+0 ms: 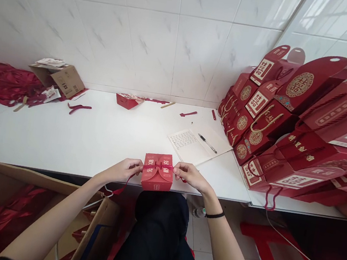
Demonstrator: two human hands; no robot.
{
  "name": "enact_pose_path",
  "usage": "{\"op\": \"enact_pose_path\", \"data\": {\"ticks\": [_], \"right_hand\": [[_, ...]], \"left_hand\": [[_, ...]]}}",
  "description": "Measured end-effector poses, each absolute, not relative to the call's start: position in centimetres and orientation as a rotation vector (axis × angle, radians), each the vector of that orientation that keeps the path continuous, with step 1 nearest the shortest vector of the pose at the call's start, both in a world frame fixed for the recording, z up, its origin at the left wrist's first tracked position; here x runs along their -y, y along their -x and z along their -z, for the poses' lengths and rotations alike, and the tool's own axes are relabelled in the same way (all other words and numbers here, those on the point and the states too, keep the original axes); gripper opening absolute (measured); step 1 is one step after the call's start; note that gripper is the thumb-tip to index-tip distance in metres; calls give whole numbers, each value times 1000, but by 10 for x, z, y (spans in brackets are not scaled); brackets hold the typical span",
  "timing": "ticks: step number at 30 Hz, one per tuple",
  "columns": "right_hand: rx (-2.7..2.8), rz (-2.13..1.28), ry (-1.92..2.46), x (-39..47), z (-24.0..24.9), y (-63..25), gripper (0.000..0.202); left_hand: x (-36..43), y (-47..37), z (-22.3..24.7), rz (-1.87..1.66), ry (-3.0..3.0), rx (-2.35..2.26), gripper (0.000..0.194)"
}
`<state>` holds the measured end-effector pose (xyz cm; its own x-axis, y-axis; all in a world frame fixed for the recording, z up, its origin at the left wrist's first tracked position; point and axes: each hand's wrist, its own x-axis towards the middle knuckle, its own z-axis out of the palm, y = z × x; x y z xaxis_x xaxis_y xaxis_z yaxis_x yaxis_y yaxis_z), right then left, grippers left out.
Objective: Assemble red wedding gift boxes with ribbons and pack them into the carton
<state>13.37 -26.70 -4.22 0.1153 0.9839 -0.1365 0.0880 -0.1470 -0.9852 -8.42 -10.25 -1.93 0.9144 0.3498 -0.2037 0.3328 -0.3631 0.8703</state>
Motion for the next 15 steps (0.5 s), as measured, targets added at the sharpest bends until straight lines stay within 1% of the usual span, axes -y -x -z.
{"op": "enact_pose_path", "data": {"ticks": [8,15], "right_hand": [[1046,-1184,1429,266,47,-126,54],[960,-1163,1264,289,54,-132,51]], "left_hand": [[106,82,23,-36,-1994,-431,39],[118,64,16,81,-1963,-412,40]]}}
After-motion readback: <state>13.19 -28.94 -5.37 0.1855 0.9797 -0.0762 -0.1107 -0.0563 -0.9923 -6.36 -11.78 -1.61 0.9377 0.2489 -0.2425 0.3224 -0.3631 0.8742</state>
